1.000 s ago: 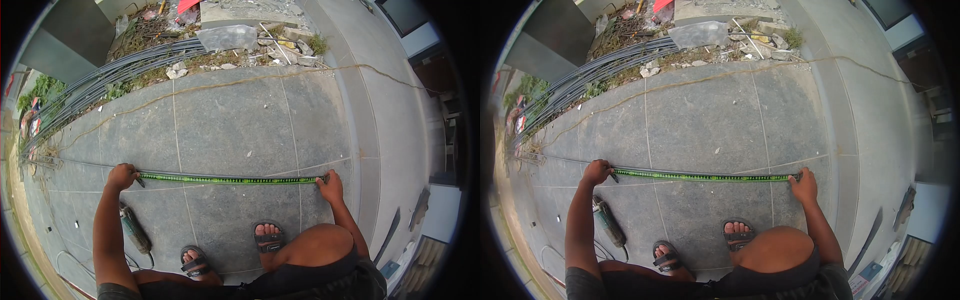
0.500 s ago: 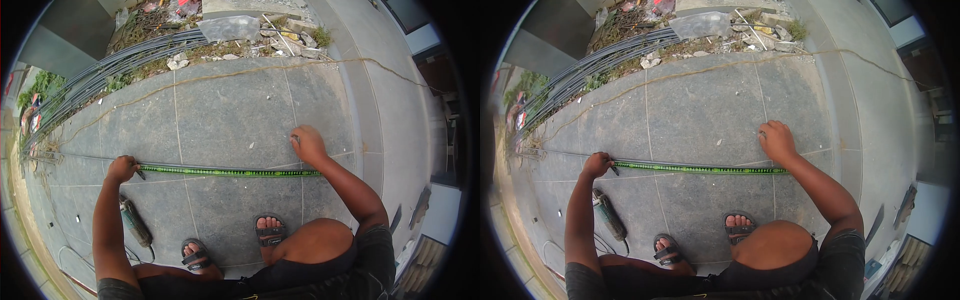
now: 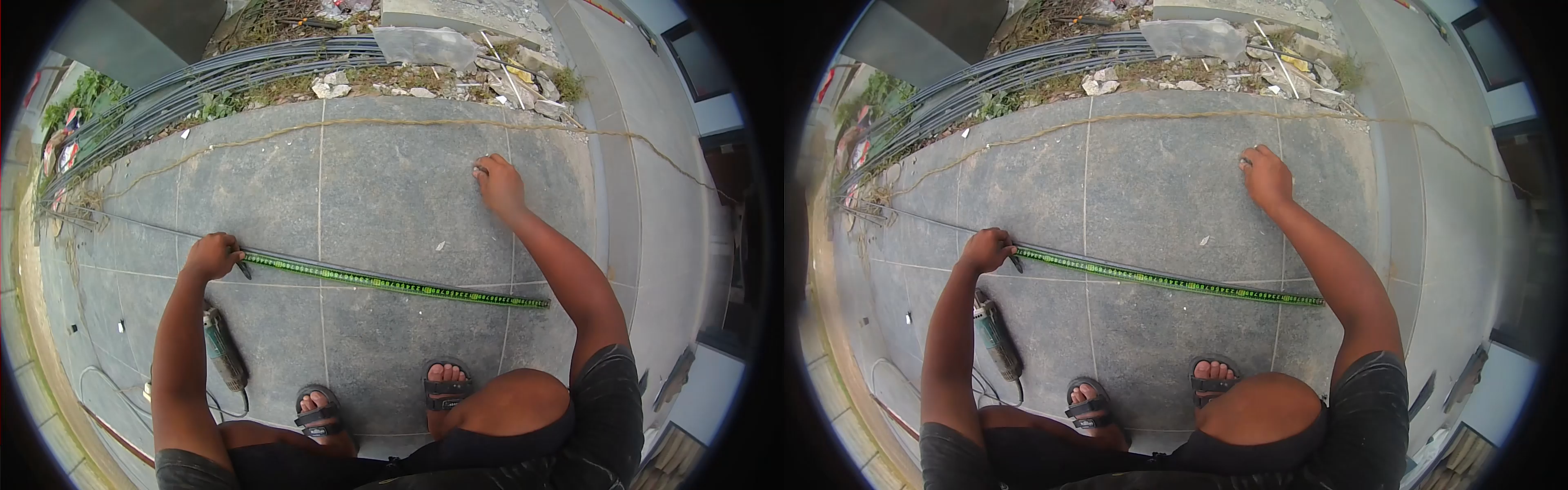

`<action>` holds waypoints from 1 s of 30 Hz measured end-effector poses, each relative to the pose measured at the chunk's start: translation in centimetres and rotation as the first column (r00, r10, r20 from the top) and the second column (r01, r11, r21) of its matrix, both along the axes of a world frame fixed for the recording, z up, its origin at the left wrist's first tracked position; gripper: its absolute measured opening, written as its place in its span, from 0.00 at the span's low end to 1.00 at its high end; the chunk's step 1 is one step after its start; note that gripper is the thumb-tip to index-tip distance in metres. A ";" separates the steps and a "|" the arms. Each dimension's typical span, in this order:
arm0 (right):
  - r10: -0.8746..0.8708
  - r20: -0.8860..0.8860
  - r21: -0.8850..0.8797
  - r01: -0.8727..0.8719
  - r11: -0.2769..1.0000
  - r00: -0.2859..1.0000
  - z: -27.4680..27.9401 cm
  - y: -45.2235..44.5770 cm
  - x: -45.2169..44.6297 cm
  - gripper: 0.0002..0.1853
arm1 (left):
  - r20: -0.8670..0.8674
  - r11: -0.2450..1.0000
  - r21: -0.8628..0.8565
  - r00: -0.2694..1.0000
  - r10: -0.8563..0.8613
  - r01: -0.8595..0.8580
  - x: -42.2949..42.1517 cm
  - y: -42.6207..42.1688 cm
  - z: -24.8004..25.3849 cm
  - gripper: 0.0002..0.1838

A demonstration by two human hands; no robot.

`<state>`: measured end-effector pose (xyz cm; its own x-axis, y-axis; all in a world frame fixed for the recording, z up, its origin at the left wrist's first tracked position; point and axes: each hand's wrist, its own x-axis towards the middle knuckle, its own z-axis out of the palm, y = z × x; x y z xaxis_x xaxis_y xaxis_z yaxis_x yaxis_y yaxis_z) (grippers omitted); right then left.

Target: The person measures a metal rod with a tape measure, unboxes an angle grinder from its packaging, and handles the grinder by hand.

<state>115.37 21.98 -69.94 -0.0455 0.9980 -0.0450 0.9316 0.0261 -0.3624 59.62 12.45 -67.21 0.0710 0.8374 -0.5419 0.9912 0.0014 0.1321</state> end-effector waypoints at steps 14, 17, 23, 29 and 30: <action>0.484 -0.399 -0.220 -0.594 0.774 0.779 6.9 -0.6 -18.2 0.07 | 0.005 1.000 -0.025 1.000 -0.015 0.016 -1.2 -0.2 -0.8 0.13; 0.582 -0.484 -0.212 -0.733 0.647 0.654 4.3 -1.5 -23.9 0.08 | 0.041 1.000 -0.012 0.999 0.015 -0.015 -1.4 -0.3 -0.7 0.13; 0.466 -0.571 -0.287 -0.697 0.658 0.675 -0.1 -4.8 -31.9 0.08 | 0.055 0.999 0.042 0.998 -0.020 0.018 -1.9 -0.6 -1.3 0.13; 0.539 -0.545 -0.195 -0.722 0.664 0.642 -1.4 -6.2 -33.1 0.06 | -0.007 0.997 -0.075 1.000 0.012 -0.012 -1.4 -0.4 -0.2 0.16; 0.544 -0.540 -0.202 -0.726 0.658 0.643 -1.7 -6.4 -33.1 0.06 | 0.001 0.997 -0.075 1.000 0.020 -0.019 -1.5 -0.4 -0.5 0.16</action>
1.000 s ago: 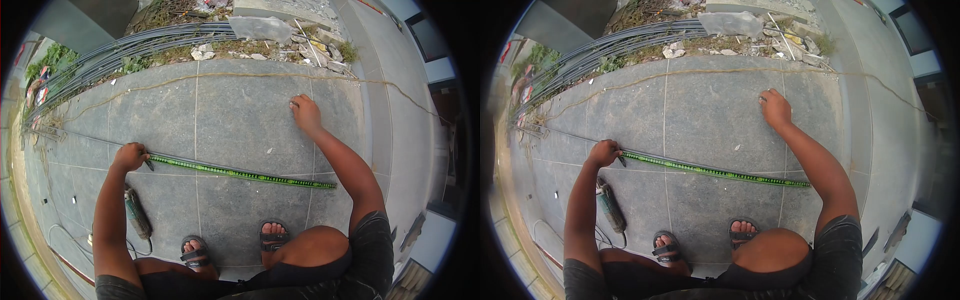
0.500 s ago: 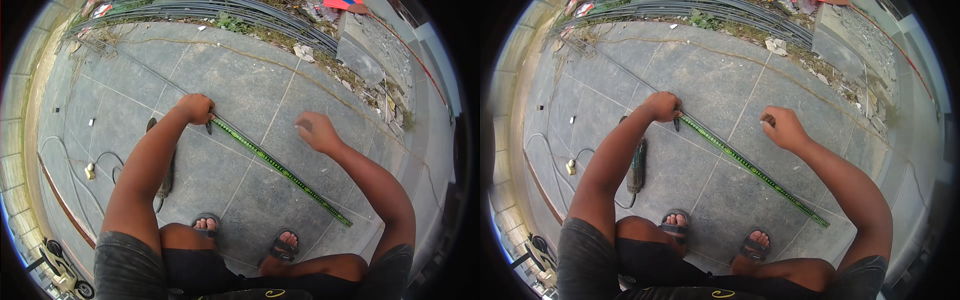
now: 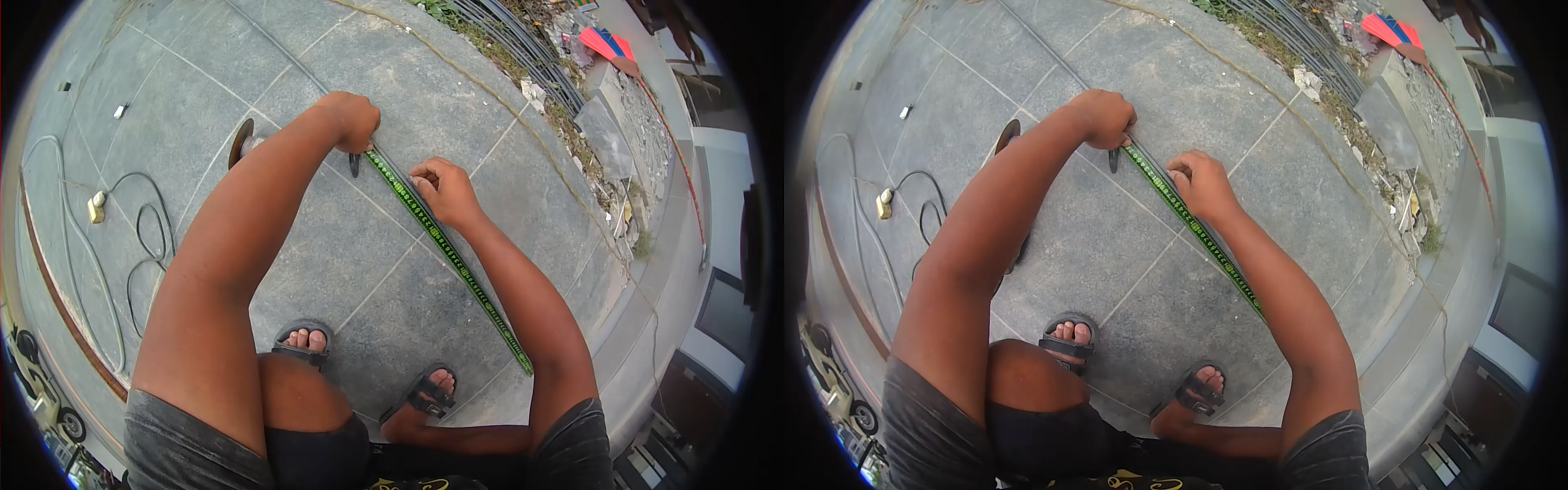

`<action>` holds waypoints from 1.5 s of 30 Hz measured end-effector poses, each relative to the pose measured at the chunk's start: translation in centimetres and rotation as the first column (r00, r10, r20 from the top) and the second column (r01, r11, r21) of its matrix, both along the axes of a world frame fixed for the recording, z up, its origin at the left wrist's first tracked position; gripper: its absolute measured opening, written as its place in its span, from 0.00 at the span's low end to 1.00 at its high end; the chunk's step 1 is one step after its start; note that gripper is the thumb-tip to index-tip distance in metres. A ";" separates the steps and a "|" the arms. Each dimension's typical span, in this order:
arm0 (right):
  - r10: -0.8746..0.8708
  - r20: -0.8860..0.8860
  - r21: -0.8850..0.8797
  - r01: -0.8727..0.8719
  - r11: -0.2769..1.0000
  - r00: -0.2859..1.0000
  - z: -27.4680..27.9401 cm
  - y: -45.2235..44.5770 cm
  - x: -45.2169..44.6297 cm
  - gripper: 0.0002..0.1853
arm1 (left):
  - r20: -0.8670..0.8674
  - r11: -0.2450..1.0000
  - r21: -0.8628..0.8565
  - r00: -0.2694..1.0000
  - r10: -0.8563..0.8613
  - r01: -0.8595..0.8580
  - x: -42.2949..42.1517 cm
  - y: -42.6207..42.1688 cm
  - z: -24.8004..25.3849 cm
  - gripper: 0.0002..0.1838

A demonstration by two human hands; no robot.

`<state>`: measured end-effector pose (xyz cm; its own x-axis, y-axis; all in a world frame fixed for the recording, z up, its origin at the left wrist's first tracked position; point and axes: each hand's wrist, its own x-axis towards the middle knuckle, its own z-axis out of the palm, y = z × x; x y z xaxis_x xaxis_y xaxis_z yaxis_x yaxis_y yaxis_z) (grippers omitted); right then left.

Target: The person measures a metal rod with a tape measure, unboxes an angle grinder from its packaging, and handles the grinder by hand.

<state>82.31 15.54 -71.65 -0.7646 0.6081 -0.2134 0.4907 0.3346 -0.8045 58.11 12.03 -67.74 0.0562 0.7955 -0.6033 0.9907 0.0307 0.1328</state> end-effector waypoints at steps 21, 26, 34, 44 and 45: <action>0.232 -0.028 0.341 -0.209 0.917 0.972 -0.7 -0.8 -0.6 0.07 | -0.037 0.997 0.051 0.998 -0.055 0.057 0.1 0.1 -0.6 0.15; 0.313 0.003 0.429 -0.284 0.858 0.950 -0.9 -0.5 -0.7 0.07 | -0.041 0.996 0.066 0.998 -0.050 0.053 0.2 0.0 -0.2 0.14; 0.386 0.014 0.521 -0.336 0.784 0.922 -1.5 -0.1 -0.6 0.09 | -0.072 0.997 0.039 0.996 -0.057 0.060 0.5 0.2 -0.5 0.13; 0.307 -0.026 0.468 -0.260 0.845 0.951 -1.3 -0.1 0.0 0.11 | -0.061 0.993 0.094 0.996 -0.061 0.066 0.3 0.0 -0.6 0.14; 0.307 -0.025 0.466 -0.260 0.845 0.951 -1.4 -0.2 -0.1 0.11 | -0.060 0.994 0.093 0.996 -0.060 0.066 0.3 0.0 -0.7 0.14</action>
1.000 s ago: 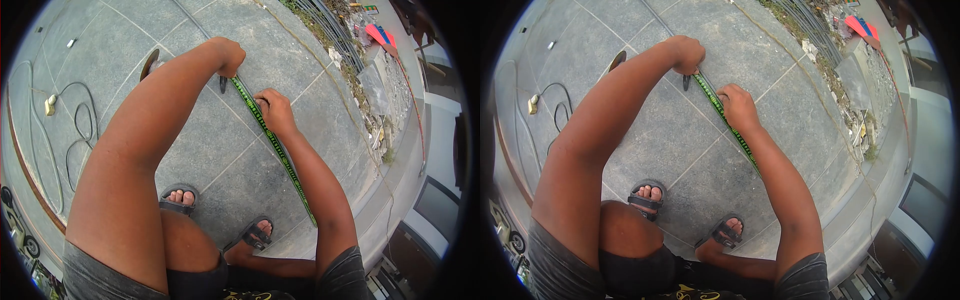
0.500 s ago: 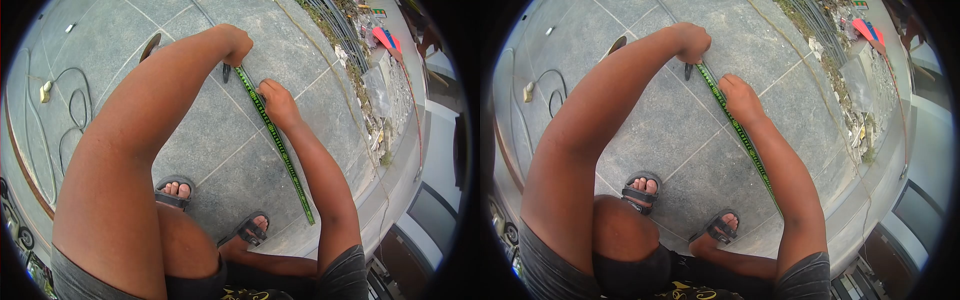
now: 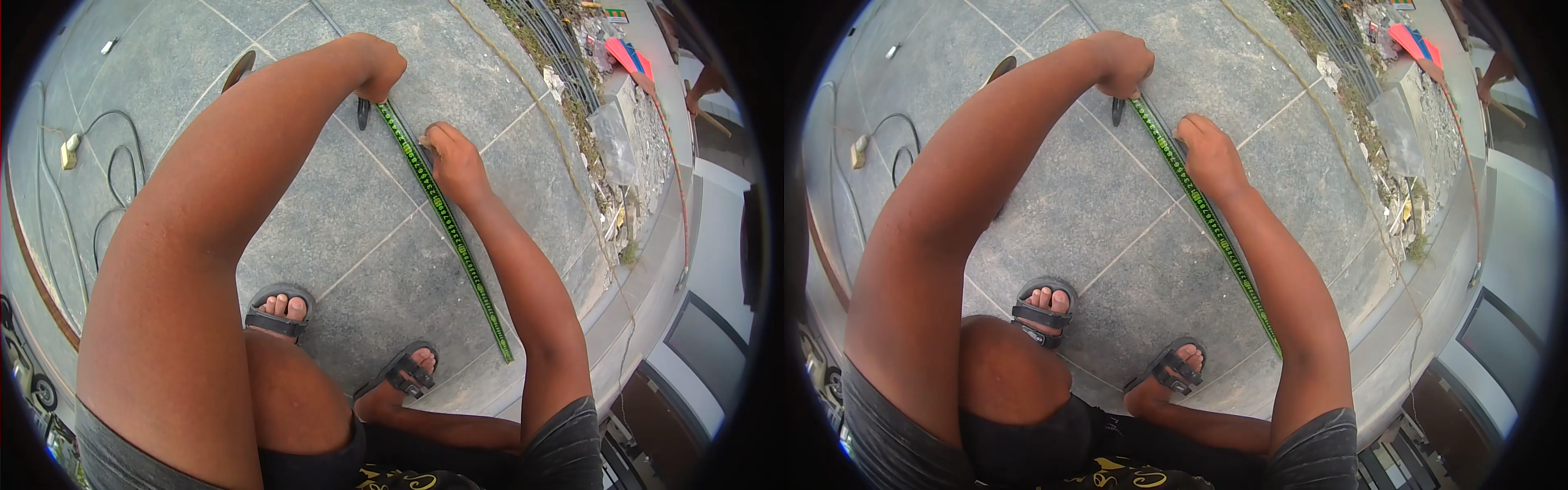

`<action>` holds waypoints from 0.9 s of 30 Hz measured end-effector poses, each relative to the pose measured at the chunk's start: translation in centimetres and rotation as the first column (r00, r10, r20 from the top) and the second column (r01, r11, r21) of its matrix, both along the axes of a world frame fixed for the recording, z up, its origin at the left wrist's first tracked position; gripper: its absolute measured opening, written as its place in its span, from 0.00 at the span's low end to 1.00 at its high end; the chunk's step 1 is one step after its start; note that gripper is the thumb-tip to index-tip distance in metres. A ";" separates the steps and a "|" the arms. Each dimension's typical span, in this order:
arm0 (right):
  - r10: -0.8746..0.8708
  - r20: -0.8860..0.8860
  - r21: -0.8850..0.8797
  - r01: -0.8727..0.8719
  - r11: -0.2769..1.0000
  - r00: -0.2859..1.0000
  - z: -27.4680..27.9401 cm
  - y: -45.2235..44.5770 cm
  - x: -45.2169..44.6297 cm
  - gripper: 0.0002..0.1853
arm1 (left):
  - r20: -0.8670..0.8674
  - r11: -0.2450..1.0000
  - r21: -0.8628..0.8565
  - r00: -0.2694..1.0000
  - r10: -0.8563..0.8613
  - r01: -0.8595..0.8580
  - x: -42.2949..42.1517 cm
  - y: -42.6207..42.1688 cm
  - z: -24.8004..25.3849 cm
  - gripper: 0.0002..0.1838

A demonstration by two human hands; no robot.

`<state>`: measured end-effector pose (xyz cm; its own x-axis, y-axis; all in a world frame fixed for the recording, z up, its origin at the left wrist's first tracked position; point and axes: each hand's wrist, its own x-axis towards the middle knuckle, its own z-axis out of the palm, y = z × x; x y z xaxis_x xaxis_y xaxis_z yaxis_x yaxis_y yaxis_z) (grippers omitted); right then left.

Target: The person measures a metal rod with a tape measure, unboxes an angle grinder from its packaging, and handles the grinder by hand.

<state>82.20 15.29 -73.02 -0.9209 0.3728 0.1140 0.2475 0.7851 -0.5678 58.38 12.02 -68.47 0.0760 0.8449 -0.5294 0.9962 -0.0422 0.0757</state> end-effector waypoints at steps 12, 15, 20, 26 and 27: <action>0.058 -0.005 0.107 -0.057 0.993 0.998 -0.3 -0.6 -0.5 0.10 | 0.001 1.000 -0.010 1.000 0.018 -0.018 0.1 0.0 0.0 0.14; 0.008 -0.012 0.095 -0.006 0.995 1.000 -0.8 -0.6 -0.5 0.11 | -0.007 0.999 -0.007 0.999 0.038 -0.038 0.2 -0.1 -0.1 0.14; -0.007 -0.015 0.083 0.008 0.996 1.000 -0.8 -0.7 -0.3 0.12 | -0.014 0.999 -0.006 0.999 0.032 -0.032 0.2 -0.1 0.0 0.13; -0.078 -0.020 0.042 0.079 0.996 0.997 -1.1 -0.4 -0.1 0.11 | -0.030 0.999 -0.019 0.999 0.026 -0.026 0.2 0.0 -0.1 0.13; -0.074 -0.020 0.043 0.075 0.996 0.997 -1.1 -0.3 0.0 0.11 | -0.030 0.999 -0.018 0.999 0.029 -0.030 0.1 0.0 -0.2 0.13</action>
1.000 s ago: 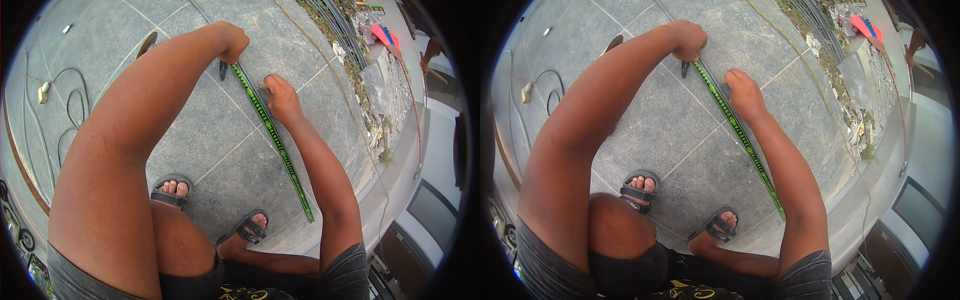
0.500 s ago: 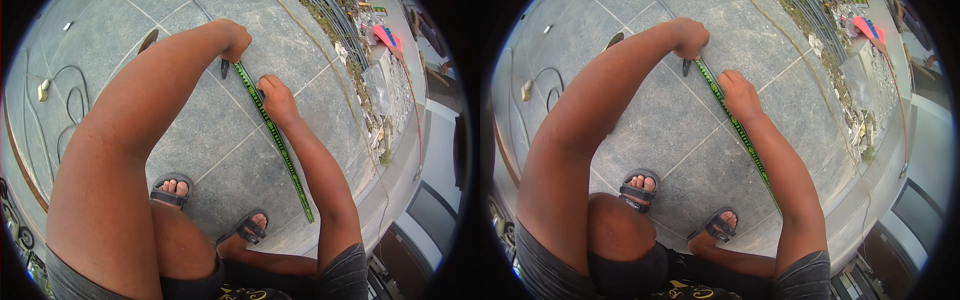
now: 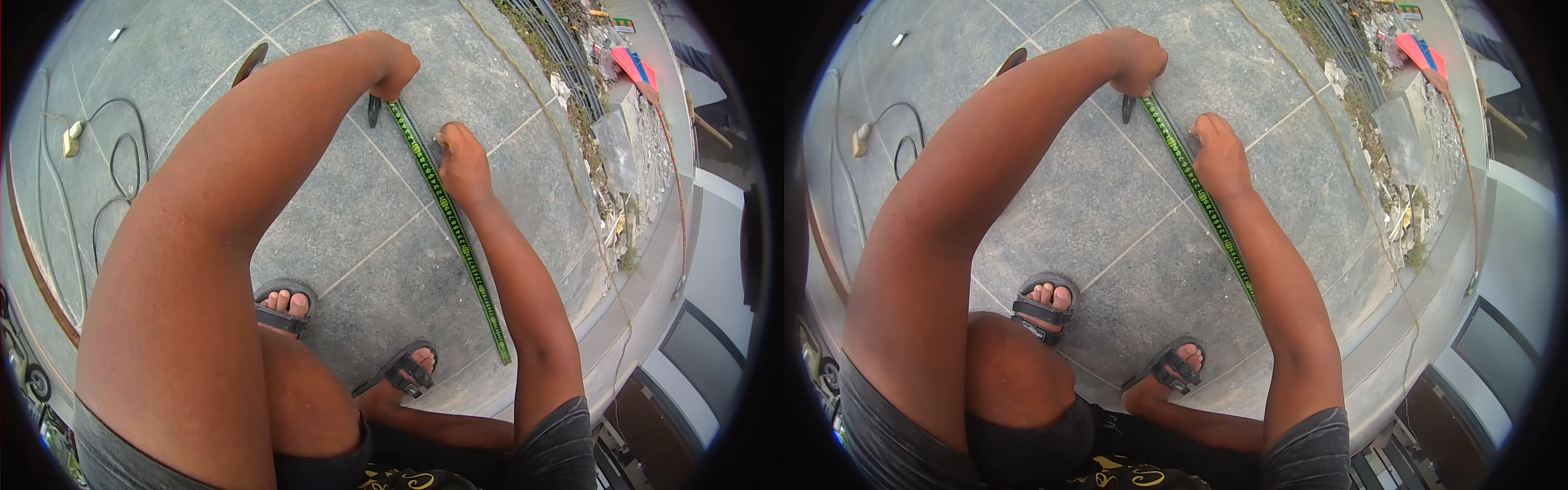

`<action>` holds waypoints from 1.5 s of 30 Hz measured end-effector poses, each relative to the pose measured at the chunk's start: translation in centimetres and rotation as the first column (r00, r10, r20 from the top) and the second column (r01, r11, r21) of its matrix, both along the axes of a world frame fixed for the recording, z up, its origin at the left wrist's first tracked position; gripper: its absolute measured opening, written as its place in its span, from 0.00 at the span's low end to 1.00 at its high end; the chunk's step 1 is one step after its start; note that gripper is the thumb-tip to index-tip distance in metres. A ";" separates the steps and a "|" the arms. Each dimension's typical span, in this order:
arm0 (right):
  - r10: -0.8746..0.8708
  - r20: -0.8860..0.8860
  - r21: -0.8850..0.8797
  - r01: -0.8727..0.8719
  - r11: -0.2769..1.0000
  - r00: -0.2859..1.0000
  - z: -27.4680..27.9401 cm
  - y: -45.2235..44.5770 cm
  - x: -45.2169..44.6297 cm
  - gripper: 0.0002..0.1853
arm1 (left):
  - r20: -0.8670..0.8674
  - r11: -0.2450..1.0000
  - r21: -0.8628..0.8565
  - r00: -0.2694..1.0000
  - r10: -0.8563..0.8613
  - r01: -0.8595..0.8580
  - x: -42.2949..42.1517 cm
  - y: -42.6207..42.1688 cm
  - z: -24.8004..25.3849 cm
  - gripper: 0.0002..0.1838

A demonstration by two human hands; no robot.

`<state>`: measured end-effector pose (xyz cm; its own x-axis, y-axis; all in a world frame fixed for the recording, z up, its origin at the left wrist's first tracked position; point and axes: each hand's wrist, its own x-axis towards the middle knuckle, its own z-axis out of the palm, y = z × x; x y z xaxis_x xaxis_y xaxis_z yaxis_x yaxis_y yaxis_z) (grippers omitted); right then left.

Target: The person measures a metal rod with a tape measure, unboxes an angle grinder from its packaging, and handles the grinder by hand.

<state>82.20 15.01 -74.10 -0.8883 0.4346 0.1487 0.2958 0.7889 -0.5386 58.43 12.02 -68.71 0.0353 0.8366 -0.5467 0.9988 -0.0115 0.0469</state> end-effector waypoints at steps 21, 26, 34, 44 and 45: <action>0.079 0.078 -0.020 -0.078 0.997 0.994 1.0 -0.3 -0.4 0.08 | -0.009 0.999 0.035 1.000 0.007 -0.006 0.3 0.1 -0.1 0.13; 0.208 0.114 0.191 -0.226 0.955 0.972 1.3 0.0 -1.0 0.05 | 0.017 1.000 -0.001 0.999 0.030 -0.030 0.3 0.0 0.3 0.17; 0.141 0.212 0.213 -0.187 0.959 0.967 1.7 2.9 0.1 0.05 | 0.057 0.998 -0.054 0.998 -0.037 0.040 -0.7 1.1 -0.4 0.15; 0.187 0.279 0.055 -0.210 0.976 0.942 2.7 1.0 -0.4 0.06 | 0.052 0.999 -0.043 0.998 -0.027 0.029 -0.4 0.9 -0.5 0.15; 0.183 0.296 0.021 -0.198 0.980 0.938 2.7 1.1 -0.5 0.06 | 0.056 0.999 -0.041 0.998 -0.024 0.027 -0.5 1.1 -0.5 0.15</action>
